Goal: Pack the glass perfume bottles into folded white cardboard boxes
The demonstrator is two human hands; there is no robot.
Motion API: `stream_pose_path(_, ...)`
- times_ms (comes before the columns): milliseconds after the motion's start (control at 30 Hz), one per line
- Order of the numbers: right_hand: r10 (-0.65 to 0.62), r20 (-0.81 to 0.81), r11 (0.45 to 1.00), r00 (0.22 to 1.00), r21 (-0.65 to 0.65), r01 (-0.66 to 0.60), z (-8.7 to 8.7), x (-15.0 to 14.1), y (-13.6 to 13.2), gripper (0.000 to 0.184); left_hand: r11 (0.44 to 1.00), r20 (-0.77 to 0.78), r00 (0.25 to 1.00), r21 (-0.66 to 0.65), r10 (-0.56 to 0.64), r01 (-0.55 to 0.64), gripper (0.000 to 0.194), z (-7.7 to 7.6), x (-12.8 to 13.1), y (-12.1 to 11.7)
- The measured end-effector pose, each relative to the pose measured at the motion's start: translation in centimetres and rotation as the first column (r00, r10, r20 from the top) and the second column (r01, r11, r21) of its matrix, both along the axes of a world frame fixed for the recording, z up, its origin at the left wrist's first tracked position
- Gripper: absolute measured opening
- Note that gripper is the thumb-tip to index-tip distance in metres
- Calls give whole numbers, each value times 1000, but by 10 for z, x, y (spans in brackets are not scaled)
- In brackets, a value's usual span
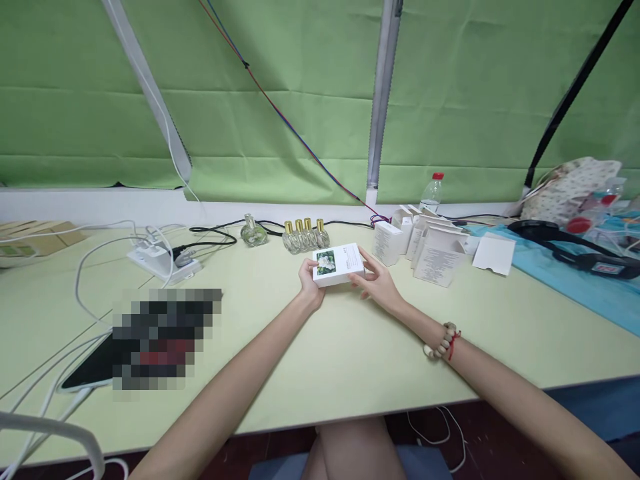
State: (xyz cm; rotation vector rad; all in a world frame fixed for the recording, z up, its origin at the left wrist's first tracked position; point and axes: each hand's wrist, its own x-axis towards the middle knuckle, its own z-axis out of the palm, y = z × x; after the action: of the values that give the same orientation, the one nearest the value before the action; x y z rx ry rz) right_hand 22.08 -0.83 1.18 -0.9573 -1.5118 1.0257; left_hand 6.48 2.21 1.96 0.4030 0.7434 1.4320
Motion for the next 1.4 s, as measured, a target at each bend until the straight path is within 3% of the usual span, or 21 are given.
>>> stream_pose_path(233,30,-2,1000,1000,8,-30,-3,3,3,80,1000,5,1000,17,-5,5,33,-1,1,0)
stream_pose_path(633,-77,-2,996,997,52,77,-2,1,1,70,999,32,999,-27,-16,17,31,-1,-1,4)
stream_pose_path(833,-93,-48,995,995,29,94,-4,-1,2,50,999,1,1000,-27,-17,17,30,1,0,3)
stream_pose_path(1000,-55,-35,997,998,42,57,-5,0,2,49,1000,-8,1000,-17,-12,12,30,3,2,1)
stream_pose_path(1400,-114,-55,993,992,17,115,-2,-1,3,58,999,7,1000,-30,-29,29,31,0,-2,5)
